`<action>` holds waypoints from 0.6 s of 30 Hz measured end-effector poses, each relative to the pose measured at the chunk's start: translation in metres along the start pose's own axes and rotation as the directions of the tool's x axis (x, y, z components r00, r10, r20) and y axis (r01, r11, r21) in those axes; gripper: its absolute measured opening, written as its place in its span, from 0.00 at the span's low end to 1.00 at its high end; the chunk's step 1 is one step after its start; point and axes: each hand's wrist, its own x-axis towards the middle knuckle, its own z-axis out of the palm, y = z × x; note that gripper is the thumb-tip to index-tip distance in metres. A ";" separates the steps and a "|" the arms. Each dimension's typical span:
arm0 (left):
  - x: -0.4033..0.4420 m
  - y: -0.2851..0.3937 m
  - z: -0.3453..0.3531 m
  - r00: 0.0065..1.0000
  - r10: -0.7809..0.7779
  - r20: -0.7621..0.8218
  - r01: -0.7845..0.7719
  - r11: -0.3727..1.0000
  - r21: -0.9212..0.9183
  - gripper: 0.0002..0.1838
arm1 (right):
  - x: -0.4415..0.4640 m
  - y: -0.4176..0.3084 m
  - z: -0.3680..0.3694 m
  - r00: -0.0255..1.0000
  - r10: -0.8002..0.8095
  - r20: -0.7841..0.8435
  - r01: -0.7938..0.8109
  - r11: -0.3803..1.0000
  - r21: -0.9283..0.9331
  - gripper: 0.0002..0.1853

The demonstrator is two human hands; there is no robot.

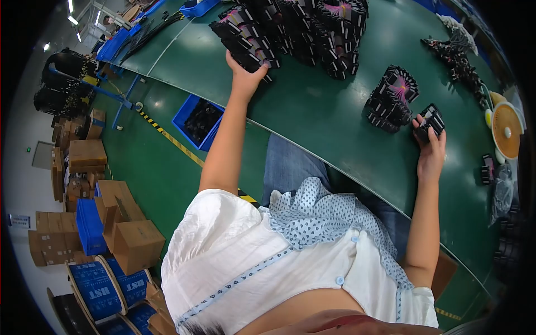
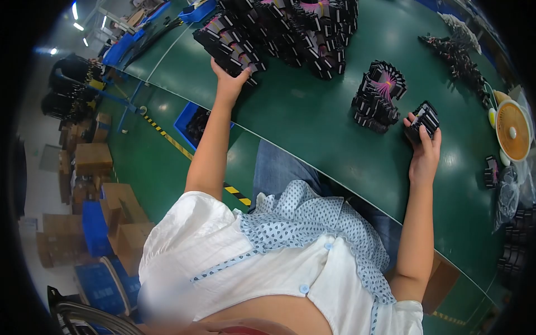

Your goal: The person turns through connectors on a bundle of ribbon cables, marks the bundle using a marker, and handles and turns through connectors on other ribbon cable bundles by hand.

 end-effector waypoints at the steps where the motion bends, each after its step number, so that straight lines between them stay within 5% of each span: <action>1: -0.006 0.005 0.008 1.000 0.010 -0.028 -0.010 1.000 0.014 0.68 | 0.000 0.000 0.000 1.000 0.001 0.000 -0.001 1.000 0.000 0.26; 11: -0.044 0.047 0.071 0.985 0.011 -0.173 0.022 0.982 0.189 0.72 | 0.001 -0.008 -0.006 0.999 -0.029 -0.029 0.031 0.997 0.068 0.27; 15: -0.044 0.033 0.077 0.995 0.042 -0.093 -0.038 0.998 0.040 0.71 | -0.006 -0.021 -0.009 0.998 -0.057 0.014 0.054 0.988 0.147 0.27; 17: -0.047 0.052 0.073 0.990 0.002 -0.141 0.006 0.999 0.053 0.65 | -0.005 -0.027 -0.008 0.998 -0.033 0.046 0.026 0.987 0.160 0.27; 18: -0.057 0.068 0.075 0.934 -0.067 -0.350 0.171 0.946 0.275 0.60 | -0.004 -0.030 -0.009 0.998 -0.019 0.062 0.008 0.983 0.182 0.27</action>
